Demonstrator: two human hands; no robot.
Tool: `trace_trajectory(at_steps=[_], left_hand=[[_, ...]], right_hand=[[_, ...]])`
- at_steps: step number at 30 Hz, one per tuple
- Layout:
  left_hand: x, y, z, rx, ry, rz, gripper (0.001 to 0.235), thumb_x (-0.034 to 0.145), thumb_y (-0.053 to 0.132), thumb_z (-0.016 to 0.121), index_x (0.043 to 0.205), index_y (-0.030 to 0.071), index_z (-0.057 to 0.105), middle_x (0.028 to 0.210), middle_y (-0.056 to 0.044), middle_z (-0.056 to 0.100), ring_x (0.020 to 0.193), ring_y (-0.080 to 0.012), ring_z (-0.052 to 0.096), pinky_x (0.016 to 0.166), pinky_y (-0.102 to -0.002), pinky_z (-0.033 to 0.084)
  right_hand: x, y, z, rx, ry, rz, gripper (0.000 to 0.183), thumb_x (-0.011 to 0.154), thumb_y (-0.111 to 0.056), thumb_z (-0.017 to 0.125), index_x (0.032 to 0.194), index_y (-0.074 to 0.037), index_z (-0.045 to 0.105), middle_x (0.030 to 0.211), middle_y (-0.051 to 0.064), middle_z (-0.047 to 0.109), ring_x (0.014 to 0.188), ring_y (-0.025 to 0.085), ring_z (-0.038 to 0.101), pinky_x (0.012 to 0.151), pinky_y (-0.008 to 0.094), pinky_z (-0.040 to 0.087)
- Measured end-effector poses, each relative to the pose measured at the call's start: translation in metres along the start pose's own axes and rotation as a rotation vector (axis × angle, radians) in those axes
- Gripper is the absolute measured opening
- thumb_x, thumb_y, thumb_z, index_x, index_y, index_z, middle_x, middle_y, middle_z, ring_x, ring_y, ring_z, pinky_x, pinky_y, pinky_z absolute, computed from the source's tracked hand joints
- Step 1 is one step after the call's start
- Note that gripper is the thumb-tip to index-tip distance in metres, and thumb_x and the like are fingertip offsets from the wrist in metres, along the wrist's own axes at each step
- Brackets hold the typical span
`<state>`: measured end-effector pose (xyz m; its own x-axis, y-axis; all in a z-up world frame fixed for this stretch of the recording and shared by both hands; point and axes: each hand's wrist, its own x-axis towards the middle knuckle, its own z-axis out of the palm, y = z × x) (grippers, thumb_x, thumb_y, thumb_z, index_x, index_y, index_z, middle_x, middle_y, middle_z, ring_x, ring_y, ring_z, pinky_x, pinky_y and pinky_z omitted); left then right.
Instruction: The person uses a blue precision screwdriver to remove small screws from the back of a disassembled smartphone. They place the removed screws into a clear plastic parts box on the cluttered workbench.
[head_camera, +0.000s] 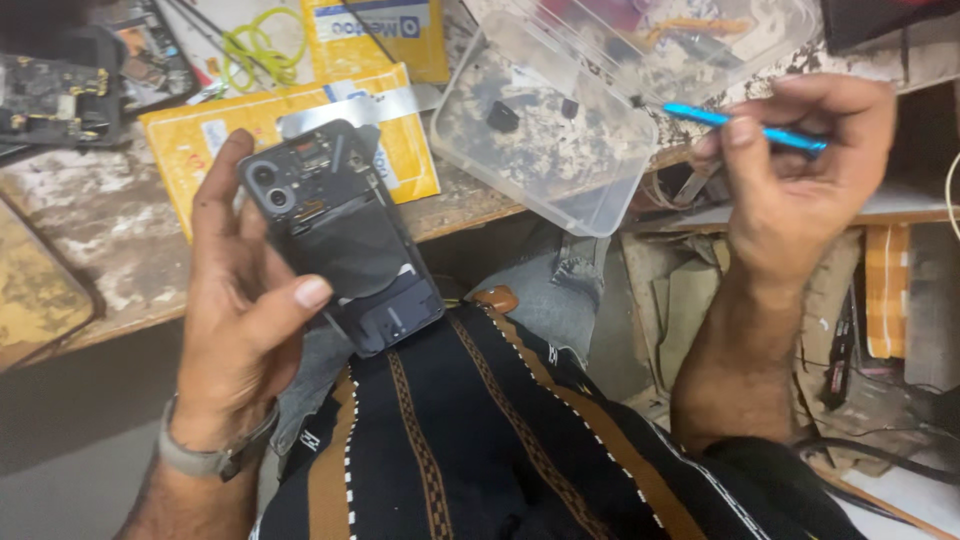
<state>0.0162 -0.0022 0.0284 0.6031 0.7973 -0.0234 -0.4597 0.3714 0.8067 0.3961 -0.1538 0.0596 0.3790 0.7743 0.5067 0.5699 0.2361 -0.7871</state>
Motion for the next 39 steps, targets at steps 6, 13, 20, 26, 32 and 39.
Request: trace_trajectory(at_steps=[6, 13, 20, 26, 32, 39], left_hand=[[-0.001, 0.001, 0.005, 0.02, 0.064, -0.03, 0.105, 0.086, 0.003, 0.076, 0.171, 0.002, 0.014, 0.161, -0.023, 0.036, 0.154, -0.0345, 0.042, 0.131, -0.05, 0.039], [0.002, 0.003, 0.011, 0.072, 0.075, -0.034, 0.107, 0.086, 0.005, 0.075, 0.172, 0.001, 0.011, 0.165, -0.025, 0.036, 0.155, -0.0352, 0.042, 0.134, -0.051, 0.037], [0.004, 0.008, 0.019, 0.073, 0.146, -0.066, 0.107, 0.078, 0.005, 0.075, 0.166, 0.0, 0.014, 0.157, -0.023, 0.038, 0.148, -0.0331, 0.043, 0.128, -0.049, 0.034], [0.007, 0.009, 0.021, 0.063, 0.141, -0.065, 0.107, 0.078, 0.005, 0.077, 0.166, 0.0, 0.016, 0.158, -0.022, 0.037, 0.149, -0.0338, 0.042, 0.129, -0.05, 0.035], [0.006, 0.008, 0.02, 0.099, 0.136, -0.06, 0.107, 0.078, 0.006, 0.077, 0.166, 0.0, 0.017, 0.157, -0.023, 0.037, 0.15, -0.0343, 0.042, 0.129, -0.051, 0.035], [0.004, 0.007, 0.019, 0.079, 0.119, -0.044, 0.108, 0.08, 0.007, 0.078, 0.168, -0.001, 0.016, 0.157, -0.024, 0.04, 0.15, -0.0347, 0.044, 0.131, -0.051, 0.035]], right_hand=[[-0.015, 0.006, 0.001, 0.013, 0.013, 0.12, 0.025, 0.119, 0.012, 0.07, 0.128, 0.002, 0.048, 0.105, 0.018, 0.069, 0.084, 0.021, 0.069, 0.078, 0.029, 0.064], [-0.007, 0.014, 0.007, 0.074, -0.068, 0.018, 0.023, 0.12, 0.01, 0.067, 0.128, 0.001, 0.048, 0.106, 0.017, 0.07, 0.087, 0.022, 0.073, 0.077, 0.029, 0.066], [-0.012, 0.012, 0.002, 0.025, 0.004, 0.112, 0.023, 0.12, 0.009, 0.069, 0.127, 0.002, 0.049, 0.099, 0.015, 0.066, 0.08, 0.019, 0.068, 0.075, 0.027, 0.063], [-0.006, 0.015, 0.002, 0.06, 0.021, 0.066, 0.021, 0.117, 0.007, 0.068, 0.124, 0.001, 0.049, 0.096, 0.015, 0.068, 0.077, 0.019, 0.071, 0.068, 0.026, 0.062], [-0.005, 0.022, 0.013, 0.051, 0.016, 0.046, 0.019, 0.117, 0.006, 0.069, 0.122, 0.001, 0.051, 0.1, 0.015, 0.067, 0.078, 0.018, 0.07, 0.065, 0.024, 0.063], [-0.003, 0.017, 0.022, -0.251, -0.021, 0.089, 0.021, 0.113, 0.006, 0.076, 0.123, 0.004, 0.057, 0.108, 0.012, 0.067, 0.097, 0.015, 0.068, 0.077, 0.022, 0.059]])
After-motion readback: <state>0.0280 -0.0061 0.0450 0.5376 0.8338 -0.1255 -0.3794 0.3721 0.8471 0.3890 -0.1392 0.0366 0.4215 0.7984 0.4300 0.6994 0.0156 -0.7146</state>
